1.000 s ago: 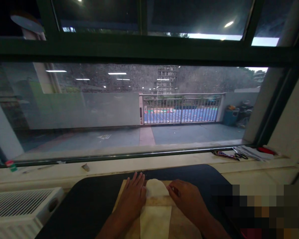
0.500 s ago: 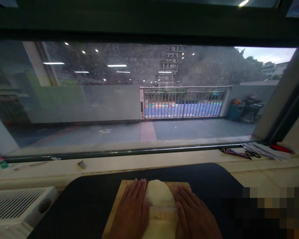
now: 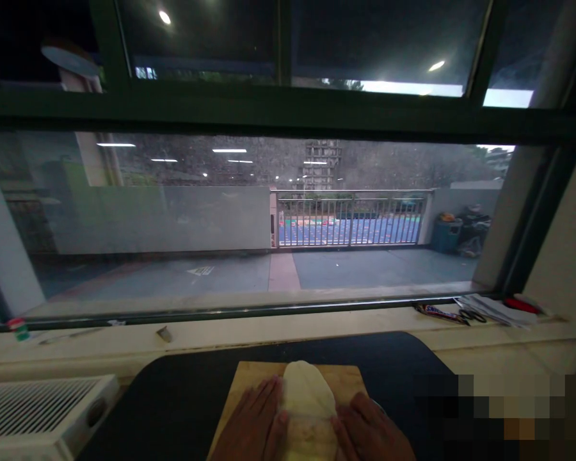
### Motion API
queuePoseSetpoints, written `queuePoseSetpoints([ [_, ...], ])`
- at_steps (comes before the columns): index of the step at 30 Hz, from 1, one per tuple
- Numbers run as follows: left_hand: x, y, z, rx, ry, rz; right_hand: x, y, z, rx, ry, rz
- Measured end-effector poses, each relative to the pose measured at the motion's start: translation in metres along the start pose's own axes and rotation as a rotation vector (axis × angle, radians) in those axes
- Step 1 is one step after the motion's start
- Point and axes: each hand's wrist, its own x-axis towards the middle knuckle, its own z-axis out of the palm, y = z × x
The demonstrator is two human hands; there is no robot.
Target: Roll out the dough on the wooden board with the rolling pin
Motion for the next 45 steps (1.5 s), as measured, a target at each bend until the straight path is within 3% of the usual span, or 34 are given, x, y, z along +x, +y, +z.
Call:
queuePoseSetpoints([
  [4, 0.031, 0.000, -0.011, 0.043, -0.078, -0.091, 0.056, 0.005, -0.020, 0.111, -0.237, 0.237],
  [8, 0.053, 0.005, -0.021, 0.129, -0.194, -0.184, 0.080, 0.017, -0.006, 0.117, -0.291, 0.232],
  [13, 0.051, 0.006, -0.010, 0.123, -0.141, -0.159, 0.054, 0.022, 0.023, 0.118, -0.183, 0.179],
  [16, 0.040, 0.002, 0.012, 0.091, -0.002, -0.176, 0.033, 0.016, 0.022, 0.161, -0.157, 0.146],
  [19, 0.034, -0.003, 0.026, 0.067, 0.058, -0.147, 0.021, 0.008, 0.013, 0.185, -0.127, 0.124],
  [23, 0.044, -0.004, 0.016, 0.052, -0.010, -0.105, 0.025, 0.005, 0.008, 0.184, -0.170, 0.223],
  [27, 0.058, -0.004, -0.003, 0.049, -0.077, -0.080, 0.057, 0.016, 0.009, 0.203, -0.190, 0.301],
  [32, 0.056, -0.012, 0.009, 0.044, -0.042, 0.002, 0.083, 0.029, 0.018, 0.158, -0.197, 0.303],
  [38, 0.050, -0.020, 0.031, -0.026, 0.047, 0.001, 0.063, 0.024, 0.018, 0.185, -0.226, 0.243],
  [45, 0.058, -0.010, 0.009, 0.026, -0.066, -0.041, 0.023, 0.014, 0.025, 0.062, -0.089, 0.124],
])
